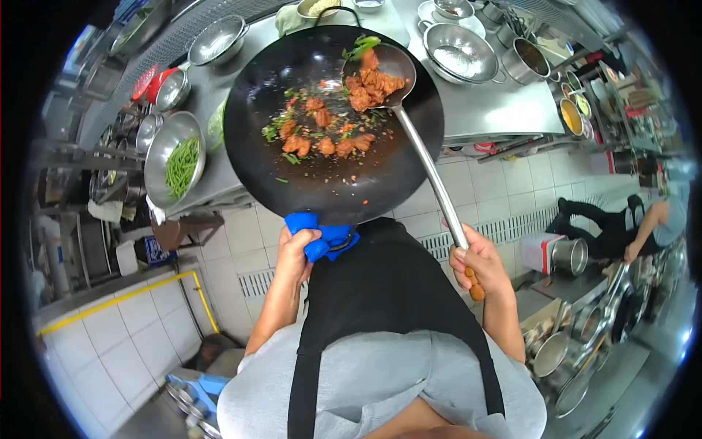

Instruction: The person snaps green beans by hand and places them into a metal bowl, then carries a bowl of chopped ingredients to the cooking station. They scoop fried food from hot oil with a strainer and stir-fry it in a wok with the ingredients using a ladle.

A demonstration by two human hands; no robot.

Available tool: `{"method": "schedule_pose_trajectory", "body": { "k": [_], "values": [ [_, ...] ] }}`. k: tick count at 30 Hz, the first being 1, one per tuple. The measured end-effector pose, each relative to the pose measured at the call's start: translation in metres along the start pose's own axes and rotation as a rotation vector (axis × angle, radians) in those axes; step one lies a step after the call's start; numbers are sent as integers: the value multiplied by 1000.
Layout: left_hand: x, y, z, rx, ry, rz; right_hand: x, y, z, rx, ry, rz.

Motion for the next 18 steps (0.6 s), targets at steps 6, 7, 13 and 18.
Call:
{"method": "schedule_pose_trajectory", "body": {
  "k": [6, 7, 13, 18],
  "values": [
    [5, -38, 53, 36, 217, 33, -26, -34, -1, 91, -117, 126],
    [4, -41, 61, 54, 259, 58, -25, -37, -1, 98, -151, 122],
    [10, -45, 86, 134, 388, 151, -40, -57, 0, 120, -254, 51],
    [9, -54, 94, 197, 449, 167, -57, -90, 6, 1, -159, 120]
  ]
}}
Point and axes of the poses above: each hand's wrist, its own z-axis away from the middle knuckle, its own x-axis out of the palm, y = z × x, the point moved 2 cm from there along -z, towards the middle knuckle
